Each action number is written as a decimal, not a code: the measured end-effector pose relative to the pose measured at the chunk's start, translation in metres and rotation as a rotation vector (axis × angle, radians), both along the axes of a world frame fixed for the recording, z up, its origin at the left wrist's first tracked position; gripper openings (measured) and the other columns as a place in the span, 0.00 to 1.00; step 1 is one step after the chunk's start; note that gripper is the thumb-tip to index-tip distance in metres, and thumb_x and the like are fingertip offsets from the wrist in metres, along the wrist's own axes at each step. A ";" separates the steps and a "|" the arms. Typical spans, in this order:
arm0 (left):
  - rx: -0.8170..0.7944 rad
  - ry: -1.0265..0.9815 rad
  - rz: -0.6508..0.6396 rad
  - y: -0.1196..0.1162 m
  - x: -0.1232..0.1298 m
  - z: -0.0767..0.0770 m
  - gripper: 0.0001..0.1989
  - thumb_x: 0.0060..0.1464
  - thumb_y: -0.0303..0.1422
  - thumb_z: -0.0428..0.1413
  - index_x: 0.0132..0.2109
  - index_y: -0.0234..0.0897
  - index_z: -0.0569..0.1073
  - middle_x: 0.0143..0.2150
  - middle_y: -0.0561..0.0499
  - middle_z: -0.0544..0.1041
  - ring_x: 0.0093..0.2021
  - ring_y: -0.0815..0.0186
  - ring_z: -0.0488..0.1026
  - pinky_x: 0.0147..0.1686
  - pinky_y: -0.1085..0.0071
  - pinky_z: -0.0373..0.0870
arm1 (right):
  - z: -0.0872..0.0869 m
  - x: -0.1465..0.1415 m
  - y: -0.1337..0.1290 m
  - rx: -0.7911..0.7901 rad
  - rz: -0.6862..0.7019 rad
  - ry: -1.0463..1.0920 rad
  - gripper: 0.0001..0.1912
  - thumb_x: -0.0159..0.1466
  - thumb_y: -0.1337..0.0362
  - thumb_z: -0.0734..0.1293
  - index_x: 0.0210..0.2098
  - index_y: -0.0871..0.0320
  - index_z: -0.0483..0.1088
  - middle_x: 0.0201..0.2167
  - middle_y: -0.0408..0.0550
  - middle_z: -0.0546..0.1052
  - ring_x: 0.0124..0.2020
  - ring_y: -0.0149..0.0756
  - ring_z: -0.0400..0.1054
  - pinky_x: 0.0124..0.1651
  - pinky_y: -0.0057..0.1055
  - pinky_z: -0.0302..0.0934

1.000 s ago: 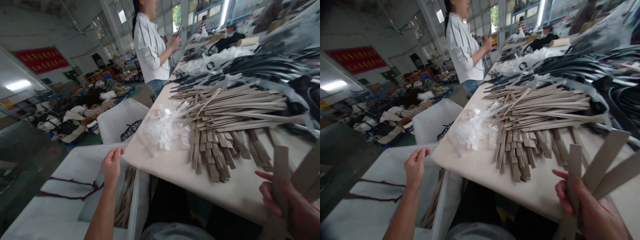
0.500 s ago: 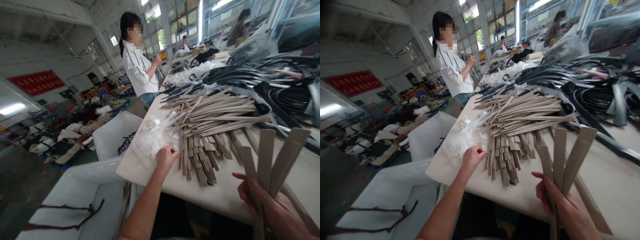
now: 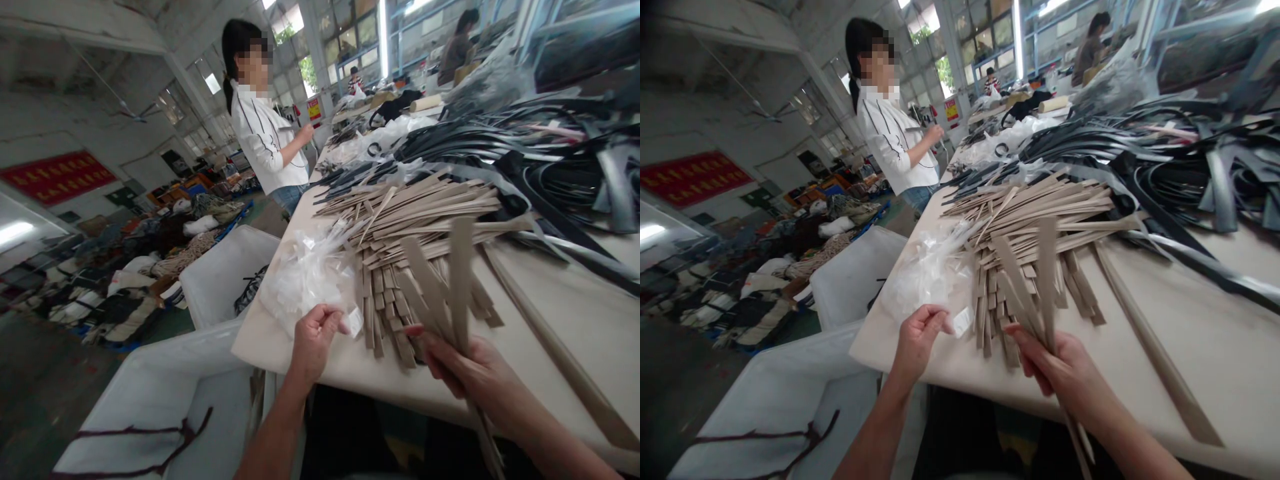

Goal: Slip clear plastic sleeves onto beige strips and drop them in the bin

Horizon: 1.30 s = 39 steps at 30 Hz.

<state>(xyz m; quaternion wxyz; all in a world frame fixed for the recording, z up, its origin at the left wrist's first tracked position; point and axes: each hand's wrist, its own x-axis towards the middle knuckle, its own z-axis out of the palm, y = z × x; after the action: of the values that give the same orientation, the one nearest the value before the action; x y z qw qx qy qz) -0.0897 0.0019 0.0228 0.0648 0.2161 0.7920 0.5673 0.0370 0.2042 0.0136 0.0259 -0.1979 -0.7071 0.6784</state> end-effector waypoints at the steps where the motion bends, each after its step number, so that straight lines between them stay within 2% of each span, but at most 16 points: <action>1: -0.022 0.005 -0.014 0.000 0.003 0.001 0.10 0.59 0.38 0.53 0.37 0.37 0.75 0.27 0.54 0.77 0.31 0.67 0.72 0.38 0.73 0.65 | 0.007 -0.011 -0.008 0.017 0.079 0.002 0.32 0.56 0.38 0.63 0.39 0.62 0.73 0.16 0.40 0.64 0.14 0.28 0.54 0.15 0.25 0.47; 4: -0.100 0.060 -0.063 0.001 0.010 0.000 0.10 0.58 0.37 0.54 0.33 0.37 0.76 0.28 0.54 0.77 0.33 0.67 0.72 0.39 0.73 0.65 | 0.022 -0.042 -0.029 0.099 0.211 0.035 0.26 0.55 0.45 0.64 0.38 0.62 0.73 0.15 0.38 0.63 0.13 0.27 0.52 0.14 0.23 0.47; 8: -0.078 0.007 -0.139 0.005 0.014 -0.005 0.09 0.55 0.36 0.57 0.33 0.37 0.78 0.31 0.52 0.78 0.35 0.65 0.73 0.40 0.71 0.65 | 0.034 -0.071 -0.040 0.193 0.221 0.101 0.15 0.54 0.52 0.65 0.27 0.60 0.71 0.14 0.37 0.63 0.15 0.26 0.53 0.16 0.22 0.47; 11: -0.051 -0.125 -0.187 0.006 0.015 -0.009 0.07 0.51 0.35 0.60 0.34 0.37 0.79 0.32 0.52 0.79 0.35 0.64 0.73 0.39 0.71 0.66 | 0.045 -0.086 -0.035 0.308 0.193 0.147 0.11 0.54 0.58 0.65 0.22 0.59 0.68 0.14 0.38 0.64 0.17 0.26 0.55 0.19 0.22 0.49; 15: -0.045 -0.240 -0.211 0.005 0.015 -0.014 0.07 0.49 0.35 0.60 0.32 0.35 0.78 0.28 0.52 0.77 0.32 0.66 0.70 0.37 0.72 0.64 | 0.064 -0.106 -0.021 0.443 0.132 0.173 0.10 0.55 0.58 0.65 0.24 0.59 0.69 0.14 0.37 0.65 0.15 0.26 0.56 0.17 0.22 0.47; 20: 0.111 -0.440 -0.262 0.005 0.014 -0.026 0.09 0.44 0.36 0.62 0.29 0.35 0.73 0.25 0.56 0.72 0.27 0.72 0.65 0.31 0.74 0.60 | 0.078 -0.130 -0.015 0.561 0.100 0.189 0.10 0.56 0.59 0.65 0.23 0.59 0.69 0.13 0.37 0.65 0.14 0.25 0.55 0.17 0.23 0.46; 24: 0.142 -0.546 -0.314 0.007 0.018 -0.036 0.09 0.43 0.33 0.62 0.31 0.35 0.71 0.26 0.56 0.71 0.26 0.73 0.64 0.29 0.75 0.58 | 0.085 -0.140 -0.020 0.623 0.094 0.186 0.10 0.57 0.61 0.65 0.23 0.60 0.69 0.13 0.37 0.66 0.14 0.24 0.55 0.19 0.23 0.47; 29: 0.137 -0.555 -0.335 0.008 0.027 -0.036 0.07 0.42 0.28 0.56 0.33 0.33 0.74 0.28 0.53 0.75 0.29 0.71 0.69 0.34 0.74 0.63 | 0.089 -0.145 -0.024 0.652 0.096 0.178 0.09 0.59 0.62 0.65 0.25 0.61 0.70 0.14 0.38 0.67 0.14 0.24 0.58 0.20 0.23 0.50; 34: 0.140 -0.709 -0.270 0.010 0.033 -0.036 0.16 0.40 0.30 0.50 0.38 0.32 0.75 0.28 0.50 0.78 0.26 0.68 0.73 0.33 0.71 0.69 | 0.088 -0.145 -0.021 0.669 0.089 0.171 0.10 0.59 0.62 0.65 0.24 0.61 0.70 0.13 0.38 0.68 0.14 0.24 0.58 0.20 0.23 0.50; 39: 0.191 -0.733 -0.255 0.015 0.038 -0.040 0.15 0.45 0.33 0.51 0.42 0.35 0.70 0.26 0.51 0.78 0.24 0.68 0.73 0.30 0.71 0.70 | 0.091 -0.143 -0.016 0.668 0.071 0.167 0.10 0.59 0.63 0.65 0.23 0.61 0.69 0.14 0.38 0.68 0.14 0.24 0.58 0.20 0.23 0.50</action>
<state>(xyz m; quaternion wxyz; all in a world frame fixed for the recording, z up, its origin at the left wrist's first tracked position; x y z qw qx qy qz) -0.0521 0.0170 -0.0173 0.3926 0.1007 0.6269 0.6654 -0.1062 0.1878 0.1047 0.1236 -0.0974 -0.8920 0.4237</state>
